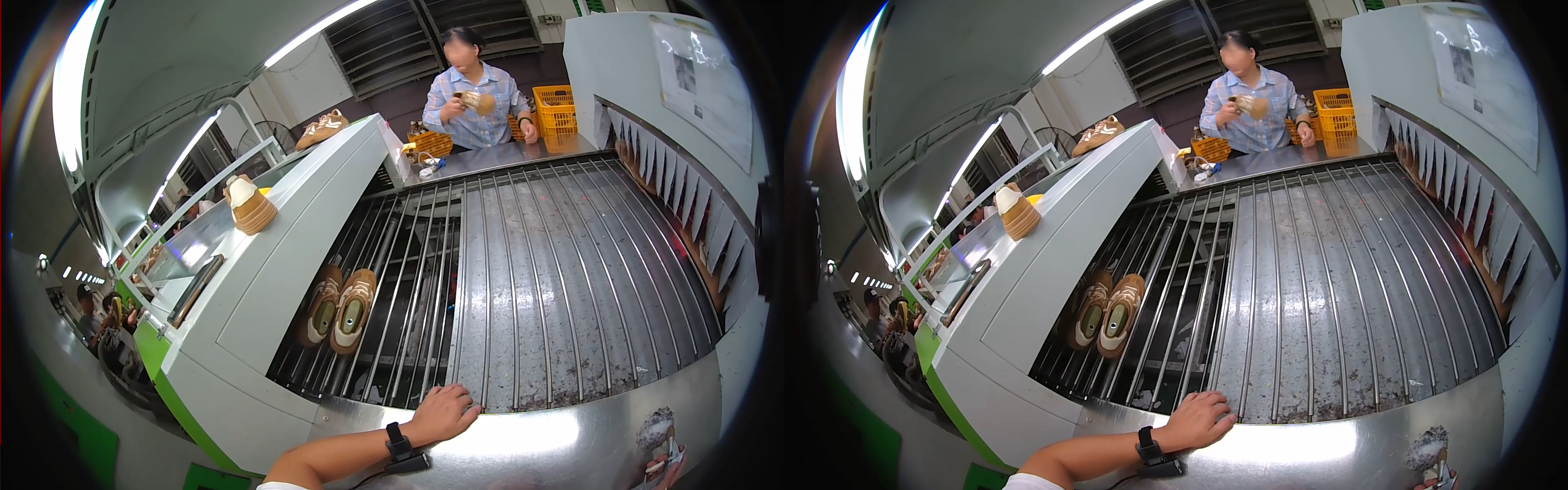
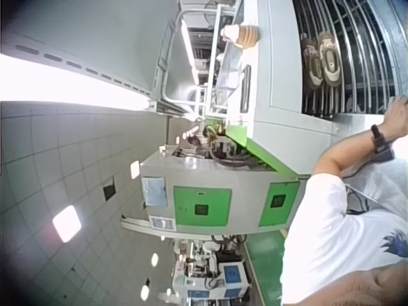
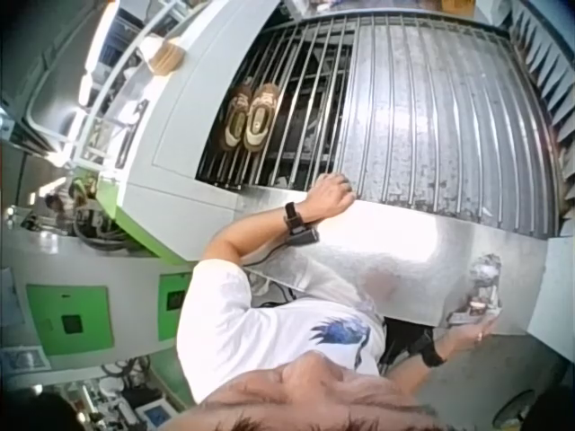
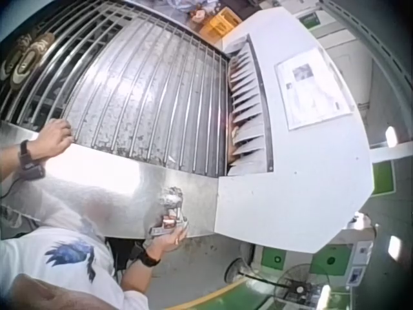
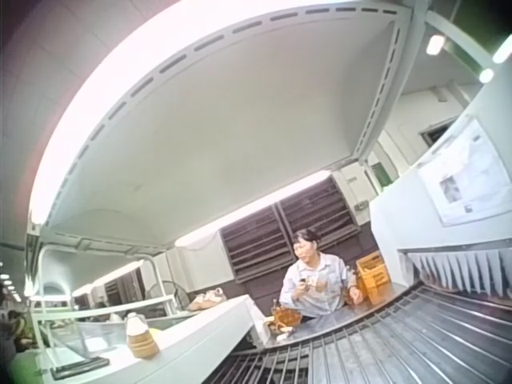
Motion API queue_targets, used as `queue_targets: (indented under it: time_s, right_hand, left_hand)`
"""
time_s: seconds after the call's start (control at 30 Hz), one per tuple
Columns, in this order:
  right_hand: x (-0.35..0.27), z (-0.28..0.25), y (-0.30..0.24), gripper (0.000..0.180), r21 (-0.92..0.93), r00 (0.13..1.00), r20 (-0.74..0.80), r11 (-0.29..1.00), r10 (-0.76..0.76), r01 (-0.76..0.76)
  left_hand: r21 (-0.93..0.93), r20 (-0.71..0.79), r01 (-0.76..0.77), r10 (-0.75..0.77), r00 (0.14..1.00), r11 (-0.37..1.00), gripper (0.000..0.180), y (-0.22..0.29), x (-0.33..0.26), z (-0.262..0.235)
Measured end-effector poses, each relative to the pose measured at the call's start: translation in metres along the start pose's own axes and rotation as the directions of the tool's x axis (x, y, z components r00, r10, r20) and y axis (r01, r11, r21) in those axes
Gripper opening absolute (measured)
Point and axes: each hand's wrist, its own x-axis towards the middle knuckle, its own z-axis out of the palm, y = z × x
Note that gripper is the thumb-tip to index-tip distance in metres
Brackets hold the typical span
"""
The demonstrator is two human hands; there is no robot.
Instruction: Using an airbrush sprayer to apply a finish or coating to shoes on a manufacturing line.
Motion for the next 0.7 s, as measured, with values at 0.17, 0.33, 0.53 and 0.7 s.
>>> queue_targets:
  time_s: [0.17, 0.33, 0.53, 0.7]
  right_hand:
    - [0.0026, -0.0029, 0.0044, 0.046, 0.036, 0.996, 0.083, 0.999, -0.019, 0.016]
    - [0.0032, -0.0015, 0.0036, 0.047, 0.057, 0.996, 0.081, 0.998, -0.025, 0.021]
    - [0.001, 0.004, -0.0014, 0.045, 0.021, 0.998, 0.054, 0.999, -0.026, 0.025]
    - [0.0002, 0.0017, -0.0018, 0.045, 0.03, 0.998, 0.064, 0.999, -0.019, 0.017]
  left_hand:
    - [-0.008, 0.007, 0.019, -0.019, 1.0, 1.0, 0.043, 0.0015, 0.0006, -0.0009]
    - [-0.025, 0.024, 0.029, -0.028, 0.999, 0.999, 0.042, 0.0021, 0.0008, -0.0012]
    - [-0.024, -0.005, 0.014, -0.014, 1.0, 1.0, 0.041, 0.0005, 0.0013, 0.0015]
    - [-0.025, -0.005, 0.015, -0.015, 1.0, 1.0, 0.041, 0.0014, 0.0004, -0.0008]
